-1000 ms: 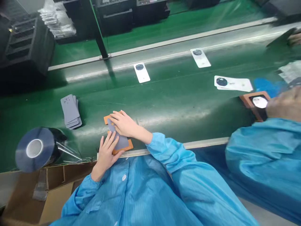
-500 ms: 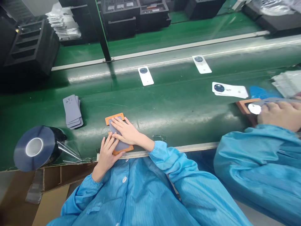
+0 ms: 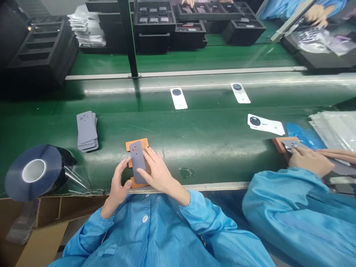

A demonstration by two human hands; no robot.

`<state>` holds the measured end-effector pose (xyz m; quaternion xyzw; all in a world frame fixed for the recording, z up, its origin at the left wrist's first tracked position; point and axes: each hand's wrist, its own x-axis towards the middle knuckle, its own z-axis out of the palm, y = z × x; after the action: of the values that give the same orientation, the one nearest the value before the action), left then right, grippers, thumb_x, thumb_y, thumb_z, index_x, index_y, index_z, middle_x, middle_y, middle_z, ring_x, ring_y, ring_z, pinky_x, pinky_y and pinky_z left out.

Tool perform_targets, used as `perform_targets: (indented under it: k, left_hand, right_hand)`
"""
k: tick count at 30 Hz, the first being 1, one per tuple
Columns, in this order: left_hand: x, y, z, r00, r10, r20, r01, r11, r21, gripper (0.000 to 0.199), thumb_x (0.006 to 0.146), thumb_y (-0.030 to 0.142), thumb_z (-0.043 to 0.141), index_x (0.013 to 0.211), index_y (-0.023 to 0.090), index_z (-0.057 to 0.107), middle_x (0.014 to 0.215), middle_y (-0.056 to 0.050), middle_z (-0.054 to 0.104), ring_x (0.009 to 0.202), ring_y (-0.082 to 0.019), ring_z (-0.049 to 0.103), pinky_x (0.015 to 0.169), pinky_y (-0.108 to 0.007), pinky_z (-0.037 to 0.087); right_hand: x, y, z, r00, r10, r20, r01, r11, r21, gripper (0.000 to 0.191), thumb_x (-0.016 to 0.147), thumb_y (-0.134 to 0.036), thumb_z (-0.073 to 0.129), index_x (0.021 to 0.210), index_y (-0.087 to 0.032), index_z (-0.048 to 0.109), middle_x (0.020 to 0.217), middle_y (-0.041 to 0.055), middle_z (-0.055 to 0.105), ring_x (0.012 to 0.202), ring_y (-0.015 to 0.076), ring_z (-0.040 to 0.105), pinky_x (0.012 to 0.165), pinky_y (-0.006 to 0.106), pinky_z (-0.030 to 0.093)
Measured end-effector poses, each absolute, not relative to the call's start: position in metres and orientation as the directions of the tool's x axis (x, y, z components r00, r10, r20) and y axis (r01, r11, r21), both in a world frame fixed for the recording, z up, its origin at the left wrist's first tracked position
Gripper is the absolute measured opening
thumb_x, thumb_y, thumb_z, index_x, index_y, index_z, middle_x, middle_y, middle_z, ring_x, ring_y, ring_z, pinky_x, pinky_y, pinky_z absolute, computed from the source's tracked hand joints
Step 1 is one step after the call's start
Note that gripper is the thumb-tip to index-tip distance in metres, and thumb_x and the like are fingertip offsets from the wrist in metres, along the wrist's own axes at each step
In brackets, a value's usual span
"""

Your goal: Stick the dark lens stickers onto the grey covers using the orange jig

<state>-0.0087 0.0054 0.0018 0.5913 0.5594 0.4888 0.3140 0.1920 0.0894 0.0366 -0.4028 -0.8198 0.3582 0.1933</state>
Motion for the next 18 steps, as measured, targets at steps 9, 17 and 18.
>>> perform_targets:
  k: [9,17,18]
  left_hand:
    - [-0.03,0.025,0.014,-0.452,0.856,-0.252,-0.212,0.172,0.962,0.077,0.085,0.039,0.079,0.15,0.019,0.041,0.118,-0.015,0.076,0.098,-0.026,0.077,0.079,-0.035,0.063]
    - [-0.04,0.031,0.008,-0.498,0.84,-0.215,-0.277,0.082,0.958,0.075,0.089,0.038,0.073,0.152,0.02,0.036,0.121,-0.016,0.075,0.098,-0.025,0.078,0.081,-0.037,0.064]
    - [-0.042,0.032,0.008,-0.526,0.83,-0.185,-0.249,0.057,0.967,0.073,0.09,0.038,0.072,0.151,0.021,0.036,0.126,-0.017,0.073,0.1,-0.025,0.077,0.083,-0.037,0.064]
  right_hand:
    - [0.173,0.087,0.059,-0.719,0.694,-0.041,0.376,0.338,-0.863,0.041,0.103,-0.036,0.06,0.141,-0.022,0.063,0.137,0.0126,0.07,0.122,0.0263,0.066,0.107,0.048,0.053]
    - [0.146,0.093,0.043,-0.7,0.653,-0.289,0.305,-0.092,-0.948,0.064,0.092,-0.031,0.068,0.153,-0.02,0.048,0.092,0.0035,0.076,0.073,0.0163,0.072,0.068,0.032,0.06]
    - [0.142,0.099,0.041,-0.691,0.664,-0.287,0.286,-0.113,-0.951,0.062,0.091,-0.031,0.068,0.15,-0.019,0.051,0.09,0.0029,0.075,0.071,0.0158,0.073,0.068,0.031,0.06]
